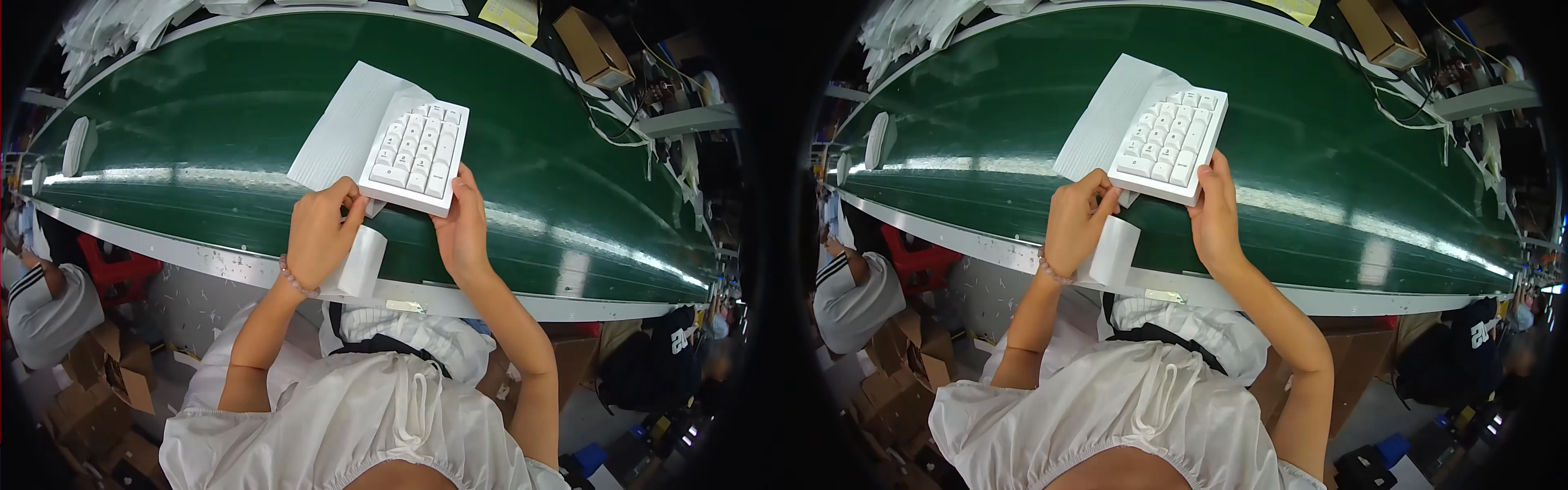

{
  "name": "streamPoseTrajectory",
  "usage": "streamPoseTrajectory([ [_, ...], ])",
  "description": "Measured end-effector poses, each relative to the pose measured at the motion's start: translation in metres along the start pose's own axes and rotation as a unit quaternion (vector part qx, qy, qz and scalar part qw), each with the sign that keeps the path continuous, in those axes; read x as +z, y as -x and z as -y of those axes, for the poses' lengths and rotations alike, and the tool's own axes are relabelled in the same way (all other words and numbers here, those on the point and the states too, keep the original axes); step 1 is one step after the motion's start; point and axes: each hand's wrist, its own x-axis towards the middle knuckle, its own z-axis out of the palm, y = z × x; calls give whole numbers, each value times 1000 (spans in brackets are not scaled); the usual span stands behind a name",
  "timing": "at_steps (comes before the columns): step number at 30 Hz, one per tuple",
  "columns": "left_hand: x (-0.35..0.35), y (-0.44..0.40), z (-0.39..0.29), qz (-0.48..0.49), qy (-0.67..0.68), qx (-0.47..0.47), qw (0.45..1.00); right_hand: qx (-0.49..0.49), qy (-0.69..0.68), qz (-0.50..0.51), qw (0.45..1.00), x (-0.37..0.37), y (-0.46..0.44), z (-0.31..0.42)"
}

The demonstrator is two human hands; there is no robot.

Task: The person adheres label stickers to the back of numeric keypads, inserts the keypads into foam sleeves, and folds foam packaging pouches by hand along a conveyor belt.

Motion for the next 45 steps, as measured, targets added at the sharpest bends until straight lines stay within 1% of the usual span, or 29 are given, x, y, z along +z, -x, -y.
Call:
streamPoseTrajectory([
  [4, -7, 3, 3, -4, 81, -34, 996, 12, 42, 19, 999, -12, 2, 7],
  [5, -8, 3, 2, -3, 82, -32, 996, 10, 42, 18, 999, -12, 2, 7],
  [9, -11, 1, -10, -36, 35, -10, 999, 11, 53, 23, 998, -10, 1, 7],
  [15, -13, 3, -17, -56, 13, 10, 998, -3, 65, 17, 998, 0, -4, 11],
  [19, -5, 4, -17, -69, -18, 20, 997, 56, 109, 86, 989, -1, -8, 10],
  [20, -4, 3, -17, -66, -17, 24, 997, 53, 108, 82, 989, 0, -11, 10],
  [24, 0, 0, -18, -77, -48, 23, 996, 119, 119, 100, 981, 3, -24, 13],
  [26, -8, -1, -13, -119, -44, -8, 992, 118, 104, 95, 983, 7, -26, 10],
  [27, -15, -2, -10, -121, -46, -5, 992, 126, 90, 91, 984, 8, -28, 7],
  [29, -33, -4, -2, -92, -53, 18, 994, 139, 62, 78, 985, 10, -33, 0],
  [30, -40, -4, 1, -62, -90, 19, 994, 130, 37, 86, 987, 10, -36, -7],
  [31, -43, -1, 3, -26, -120, 29, 992, 119, 49, 78, 989, 13, -40, -14],
  [32, -40, 2, 3, -27, -104, 43, 993, 114, 44, 87, 989, 15, -43, -23],
  [34, -33, 11, -1, 19, -25, 19, 999, 93, 48, 81, 991, 22, -49, -36],
  [35, -31, 17, -12, 20, -6, 21, 1000, 95, 43, 91, 990, 28, -51, -34],
  [36, -30, 20, -8, 10, 15, 14, 1000, 83, 27, 82, 993, 34, -63, -54],
  [37, -33, 22, 10, -25, 60, -34, 997, 94, 30, 87, 991, 39, -59, -46],
  [38, -35, 25, 28, -109, 148, -90, 979, 72, 49, 77, 993, 45, -67, -58],
  [39, -48, 22, 60, -113, 190, -85, 972, 87, 37, 73, 993, 49, -62, -50],
  [40, -60, 20, 111, -120, 213, -98, 965, 99, 29, 76, 992, 49, -65, -52],
  [41, -62, 15, 148, -132, 237, -114, 956, 113, 24, 85, 990, 52, -68, -55],
  [42, -22, 18, 68, -126, 243, -103, 956, 102, 26, 77, 991, 53, -66, -52],
  [43, 11, 25, -1, -127, 254, -101, 953, 111, 19, 76, 991, 54, -63, -49],
  [45, 53, 40, -96, -134, 275, -102, 947, 118, 14, 74, 990, 54, -59, -43],
])
